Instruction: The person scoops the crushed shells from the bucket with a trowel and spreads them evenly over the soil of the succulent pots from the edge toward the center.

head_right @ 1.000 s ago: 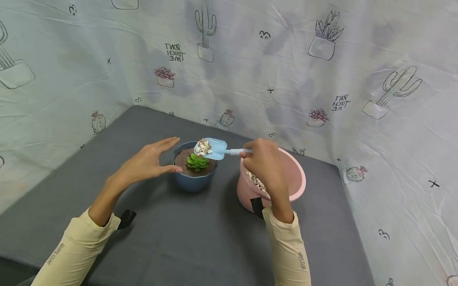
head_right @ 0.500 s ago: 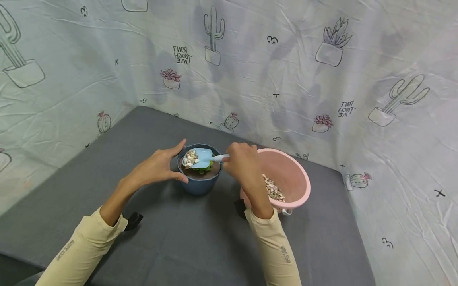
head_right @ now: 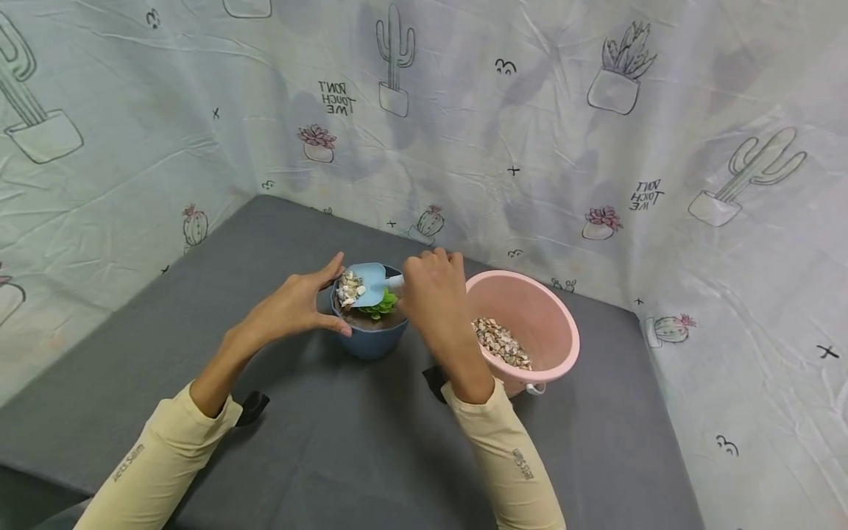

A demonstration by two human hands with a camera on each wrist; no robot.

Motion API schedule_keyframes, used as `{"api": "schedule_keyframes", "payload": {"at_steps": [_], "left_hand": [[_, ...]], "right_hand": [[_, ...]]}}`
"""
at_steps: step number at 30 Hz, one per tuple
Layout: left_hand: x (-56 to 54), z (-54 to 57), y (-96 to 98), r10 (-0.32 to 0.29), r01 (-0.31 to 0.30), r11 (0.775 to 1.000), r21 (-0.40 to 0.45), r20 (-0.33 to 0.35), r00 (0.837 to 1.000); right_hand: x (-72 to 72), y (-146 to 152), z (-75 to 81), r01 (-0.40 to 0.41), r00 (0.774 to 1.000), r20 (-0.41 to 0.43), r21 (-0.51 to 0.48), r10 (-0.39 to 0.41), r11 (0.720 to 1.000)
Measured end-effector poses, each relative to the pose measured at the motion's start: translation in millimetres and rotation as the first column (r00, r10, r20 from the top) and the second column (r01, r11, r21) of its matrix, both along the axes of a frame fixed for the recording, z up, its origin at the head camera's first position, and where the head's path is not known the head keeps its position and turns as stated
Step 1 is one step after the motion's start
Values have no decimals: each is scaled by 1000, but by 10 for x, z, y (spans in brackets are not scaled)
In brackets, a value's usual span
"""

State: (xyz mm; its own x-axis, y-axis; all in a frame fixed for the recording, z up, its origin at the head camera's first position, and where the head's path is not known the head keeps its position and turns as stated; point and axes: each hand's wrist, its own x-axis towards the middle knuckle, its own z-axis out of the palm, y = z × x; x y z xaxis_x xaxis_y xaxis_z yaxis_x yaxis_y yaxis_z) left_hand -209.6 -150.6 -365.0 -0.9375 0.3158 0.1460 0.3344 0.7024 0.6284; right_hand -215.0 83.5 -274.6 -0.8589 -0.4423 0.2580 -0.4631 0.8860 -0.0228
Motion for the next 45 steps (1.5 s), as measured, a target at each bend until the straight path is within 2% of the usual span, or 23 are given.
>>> {"api": "schedule_keyframes", "payload": {"at_steps": [3, 6, 10, 13, 19, 26, 33, 39, 45], "left_hand": [[8, -2, 6, -1, 1, 1000, 0, -3, 1000], [7, 6, 13, -1, 1, 1000, 2, -3, 1000], [-11, 33, 18, 14, -14, 1000, 6, -6, 1000], [-37, 40, 25, 21, -22, 1000, 15, 11, 1000], [-62, 7, 31, 25, -27, 999, 32, 49, 998], [-72, -54, 15, 39, -43, 998, 49, 81, 996], [-82, -45, 43, 31, -33, 999, 31, 69, 997], [-43, -30, 28, 36, -37, 999, 13, 54, 998], [-7, -22, 2, 26, -26, 1000, 3, 26, 999]], "right_hand": [[63, -23, -7, -7, 996, -86, 22, 9, 1000], [137, -52, -18, -19, 982, -188, 40, 26, 999], [193, -112, -26, -21, 943, -330, 74, 45, 997], [211, -144, -38, 3, 913, -406, 109, 42, 994], [231, -140, -60, 15, 894, -446, 140, 50, 990], [266, -85, -67, 22, 846, -530, 143, 58, 989], [317, -32, -34, 14, 843, -536, 92, 38, 996], [346, 55, -9, -4, 857, -514, 44, 26, 999], [372, 277, 8, 16, 883, -469, -35, -30, 999]]}}
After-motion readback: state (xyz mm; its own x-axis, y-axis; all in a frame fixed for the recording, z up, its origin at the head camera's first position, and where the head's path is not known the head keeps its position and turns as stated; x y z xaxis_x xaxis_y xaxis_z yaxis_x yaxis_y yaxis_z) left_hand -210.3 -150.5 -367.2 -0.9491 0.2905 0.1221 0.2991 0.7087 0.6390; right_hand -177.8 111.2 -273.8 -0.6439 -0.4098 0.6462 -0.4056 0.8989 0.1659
